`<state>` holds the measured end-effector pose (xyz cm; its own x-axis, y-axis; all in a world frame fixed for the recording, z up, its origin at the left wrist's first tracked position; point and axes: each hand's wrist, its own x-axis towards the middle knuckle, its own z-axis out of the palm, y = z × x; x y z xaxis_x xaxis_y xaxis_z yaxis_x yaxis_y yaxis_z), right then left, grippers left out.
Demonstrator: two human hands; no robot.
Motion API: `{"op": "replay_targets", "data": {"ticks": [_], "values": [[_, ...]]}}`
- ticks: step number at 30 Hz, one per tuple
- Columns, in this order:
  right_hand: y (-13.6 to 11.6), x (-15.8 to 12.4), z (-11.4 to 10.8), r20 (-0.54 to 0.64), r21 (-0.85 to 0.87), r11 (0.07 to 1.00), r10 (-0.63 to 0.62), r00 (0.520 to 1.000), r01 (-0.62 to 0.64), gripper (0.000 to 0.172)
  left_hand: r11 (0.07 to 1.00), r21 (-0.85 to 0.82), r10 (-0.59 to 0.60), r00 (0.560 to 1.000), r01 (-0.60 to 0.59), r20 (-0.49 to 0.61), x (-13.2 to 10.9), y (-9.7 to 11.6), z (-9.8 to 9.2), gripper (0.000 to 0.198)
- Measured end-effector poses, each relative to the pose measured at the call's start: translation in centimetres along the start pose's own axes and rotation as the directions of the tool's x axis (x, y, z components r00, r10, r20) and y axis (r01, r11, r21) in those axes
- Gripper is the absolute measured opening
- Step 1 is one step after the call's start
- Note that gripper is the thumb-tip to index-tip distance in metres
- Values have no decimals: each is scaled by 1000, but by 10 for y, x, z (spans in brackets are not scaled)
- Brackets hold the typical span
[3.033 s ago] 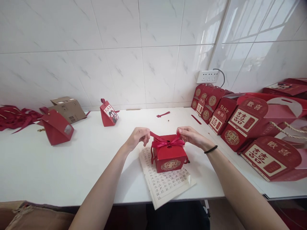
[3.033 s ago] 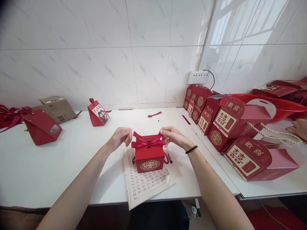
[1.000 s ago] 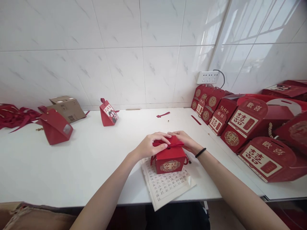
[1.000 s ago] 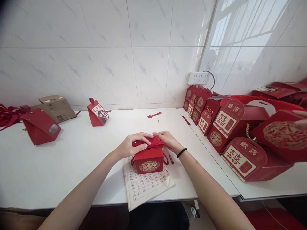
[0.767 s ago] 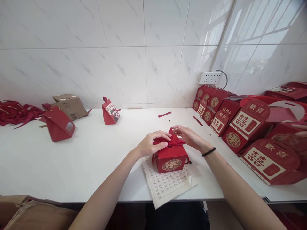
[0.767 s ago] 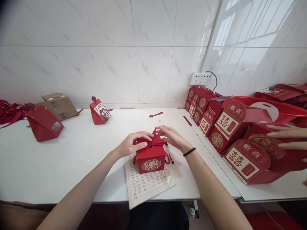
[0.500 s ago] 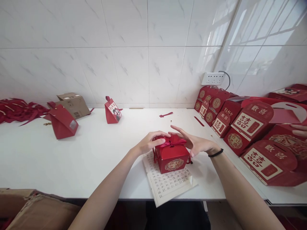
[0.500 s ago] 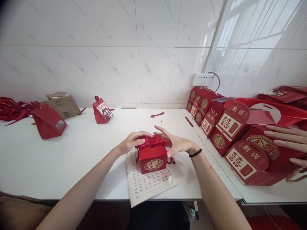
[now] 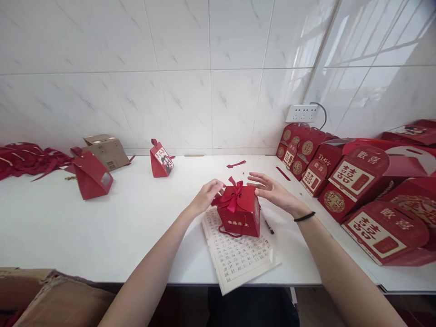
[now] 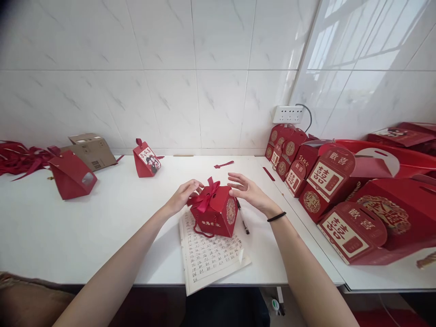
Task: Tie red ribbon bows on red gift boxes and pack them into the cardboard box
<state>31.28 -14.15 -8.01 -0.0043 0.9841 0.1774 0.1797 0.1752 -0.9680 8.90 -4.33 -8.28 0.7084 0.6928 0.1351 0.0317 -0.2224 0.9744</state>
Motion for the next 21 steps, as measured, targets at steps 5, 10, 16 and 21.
{"op": "replay_targets", "data": {"ticks": [5, 10, 16, 21], "values": [[6, 5, -1, -171, -4, 999, 35, 985, -36, 42, 999, -46, -8, 1000, 8, 1, 2, -4, 2, 31], [2, 5, 1, -150, -33, 993, 111, 983, -117, 32, 1000, -16, -8, 994, 10, 112, 1, -6, 6, 41], [-7, -1, 3, -17, 33, 996, 81, 997, -80, 47, 992, 116, 45, 998, -51, 47, 1, -7, 10, 44], [-3, -2, 6, 150, 38, 999, -30, 988, 25, 88, 994, 110, 17, 1000, -16, -7, 1, -11, 13, 72]]}}
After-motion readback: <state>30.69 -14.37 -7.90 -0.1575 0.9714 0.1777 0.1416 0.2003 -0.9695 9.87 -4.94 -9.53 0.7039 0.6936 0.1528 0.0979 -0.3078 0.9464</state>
